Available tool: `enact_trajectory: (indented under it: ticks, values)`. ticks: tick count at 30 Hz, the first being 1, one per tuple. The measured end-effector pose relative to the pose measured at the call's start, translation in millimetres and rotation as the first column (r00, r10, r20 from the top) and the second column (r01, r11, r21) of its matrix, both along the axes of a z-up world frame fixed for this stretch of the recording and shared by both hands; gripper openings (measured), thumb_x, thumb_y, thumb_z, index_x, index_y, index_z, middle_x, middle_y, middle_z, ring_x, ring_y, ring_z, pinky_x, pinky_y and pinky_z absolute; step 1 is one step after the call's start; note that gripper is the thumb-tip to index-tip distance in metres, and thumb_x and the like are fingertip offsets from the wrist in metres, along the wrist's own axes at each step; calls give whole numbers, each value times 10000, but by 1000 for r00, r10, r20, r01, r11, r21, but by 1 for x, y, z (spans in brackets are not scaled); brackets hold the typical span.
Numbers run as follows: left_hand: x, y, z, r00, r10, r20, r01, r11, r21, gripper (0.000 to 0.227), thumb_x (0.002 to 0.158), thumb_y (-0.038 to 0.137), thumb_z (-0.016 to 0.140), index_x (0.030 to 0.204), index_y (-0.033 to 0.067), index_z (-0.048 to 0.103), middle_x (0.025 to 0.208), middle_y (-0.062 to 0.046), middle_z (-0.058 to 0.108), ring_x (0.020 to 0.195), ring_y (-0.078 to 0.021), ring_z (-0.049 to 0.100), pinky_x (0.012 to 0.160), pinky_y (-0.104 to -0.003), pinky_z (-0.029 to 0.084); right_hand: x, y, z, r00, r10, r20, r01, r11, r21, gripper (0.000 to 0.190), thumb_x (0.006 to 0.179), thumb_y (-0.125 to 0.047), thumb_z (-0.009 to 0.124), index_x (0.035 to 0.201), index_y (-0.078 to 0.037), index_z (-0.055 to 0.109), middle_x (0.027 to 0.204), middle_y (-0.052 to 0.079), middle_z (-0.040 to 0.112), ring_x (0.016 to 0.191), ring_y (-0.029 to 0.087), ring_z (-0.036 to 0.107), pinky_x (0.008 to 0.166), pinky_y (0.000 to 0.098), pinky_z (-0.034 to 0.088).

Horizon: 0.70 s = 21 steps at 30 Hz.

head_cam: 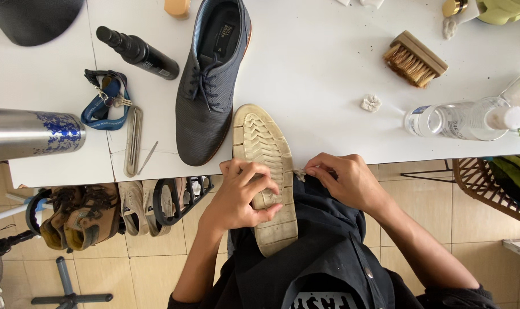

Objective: The person cleans the sole of a grey shoe using a small white cloth. They hold the shoe with their left hand and rub the sole with the cloth in their right hand, focusing on the textured tread pattern.

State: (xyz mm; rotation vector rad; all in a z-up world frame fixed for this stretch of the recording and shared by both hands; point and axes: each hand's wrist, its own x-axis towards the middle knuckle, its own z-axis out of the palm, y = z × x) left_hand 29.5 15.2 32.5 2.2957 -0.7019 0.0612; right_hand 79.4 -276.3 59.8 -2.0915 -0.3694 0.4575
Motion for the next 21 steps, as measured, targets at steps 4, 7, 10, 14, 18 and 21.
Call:
enact_trajectory:
  ticks: [4,7,10,14,18,21]
  values:
    - [1,-2,1,1000,-1,1,1,1000,14,302,798,465,864,1012,300,731,1150,74,589,1056,-242,527,951,-446,335,0,3,-4,990,50,134,-42,997,-63,101,1051,-193,741,1026,-143,826,662,65,799,608,310,793,584,357,611]
    - [1,-4,3,1000,-4,5,4,999,36,302,782,452,871,998,294,732,1155,67,591,1063,-252,520,953,-451,339,-4,11,0,962,104,252,-63,984,-167,115,1063,-268,733,1021,-203,817,696,36,802,635,304,796,598,382,618]
    - [2,-3,9,1000,-25,5,24,999,40,314,795,455,871,997,270,717,1162,57,600,1065,-266,530,979,-450,366,-9,22,15,935,141,325,-45,958,-284,204,1119,-275,658,972,-228,791,671,-45,774,551,213,759,603,290,606]
    - [4,-7,6,1000,-23,18,23,999,30,301,805,455,869,990,273,718,1154,59,586,1041,-266,522,967,-446,378,-1,18,16,961,115,250,-60,974,-220,142,1065,-239,705,963,-183,787,656,22,774,605,311,768,604,380,610]
    - [-2,-4,3,1000,-3,-11,3,1000,-2,279,814,464,859,997,297,732,1151,69,584,1073,-250,518,973,-449,336,1,-2,5,999,-28,-15,27,997,-72,103,1040,-199,733,975,-153,798,632,73,778,608,317,775,623,384,599]
    - [-1,-5,1,1000,-3,-2,3,1000,-8,279,807,455,868,994,298,733,1149,76,584,1077,-243,518,976,-452,335,0,-3,4,997,-46,-54,43,998,-51,127,1052,-192,745,963,-138,818,630,75,797,581,284,772,612,349,597]
